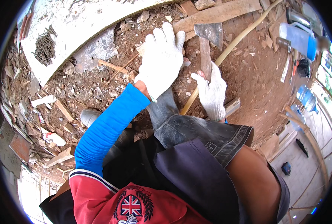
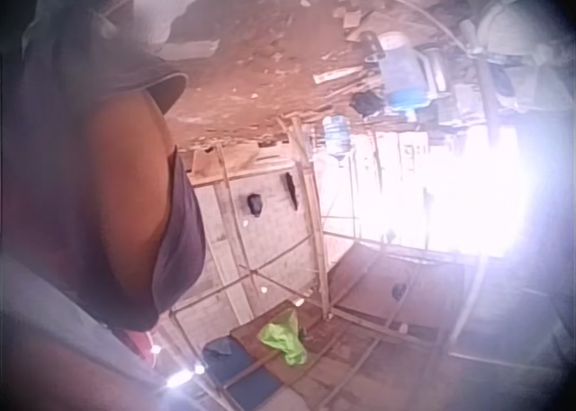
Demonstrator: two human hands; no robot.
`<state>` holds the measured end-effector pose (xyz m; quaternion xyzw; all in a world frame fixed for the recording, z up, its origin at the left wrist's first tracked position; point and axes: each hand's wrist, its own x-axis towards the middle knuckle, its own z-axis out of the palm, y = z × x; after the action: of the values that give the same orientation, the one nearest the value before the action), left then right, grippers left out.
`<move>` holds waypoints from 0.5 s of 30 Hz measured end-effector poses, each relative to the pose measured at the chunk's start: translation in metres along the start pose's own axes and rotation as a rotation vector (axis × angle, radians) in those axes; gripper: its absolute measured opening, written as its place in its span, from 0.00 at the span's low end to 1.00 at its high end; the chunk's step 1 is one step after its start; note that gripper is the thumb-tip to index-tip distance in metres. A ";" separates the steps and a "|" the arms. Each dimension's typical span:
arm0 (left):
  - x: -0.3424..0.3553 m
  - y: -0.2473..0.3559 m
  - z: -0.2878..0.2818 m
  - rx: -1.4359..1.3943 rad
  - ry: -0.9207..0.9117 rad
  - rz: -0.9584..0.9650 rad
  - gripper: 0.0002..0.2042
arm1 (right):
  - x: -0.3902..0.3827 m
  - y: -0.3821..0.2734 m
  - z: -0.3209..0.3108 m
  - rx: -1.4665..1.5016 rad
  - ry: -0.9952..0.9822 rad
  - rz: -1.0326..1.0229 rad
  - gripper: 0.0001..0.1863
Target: The person uses a small axe to repeatedly strike and split a piece of wood placed on the ground. They hold the wood with one gloved hand and swing the axe with the other, creating smaller fragments. The person occasionally pauses to reposition the wood or clear debris.
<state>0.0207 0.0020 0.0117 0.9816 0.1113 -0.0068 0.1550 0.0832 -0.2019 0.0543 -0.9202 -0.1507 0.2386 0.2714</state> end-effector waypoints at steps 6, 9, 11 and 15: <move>0.002 0.005 -0.003 0.085 -0.009 -0.028 0.44 | -0.008 -0.020 -0.006 0.003 0.049 -0.071 0.36; 0.005 0.009 -0.005 0.128 -0.037 -0.034 0.45 | -0.002 -0.009 0.003 -0.140 0.117 -0.166 0.36; 0.006 0.007 -0.003 0.217 -0.003 -0.026 0.45 | 0.014 -0.011 0.009 -0.408 0.102 -0.224 0.36; 0.006 0.008 -0.005 0.114 -0.026 -0.037 0.45 | 0.004 -0.015 0.004 -0.001 0.039 0.011 0.35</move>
<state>0.0283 -0.0023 0.0182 0.9865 0.1268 -0.0286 0.1000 0.0822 -0.1867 0.0578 -0.9255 -0.1406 0.2220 0.2727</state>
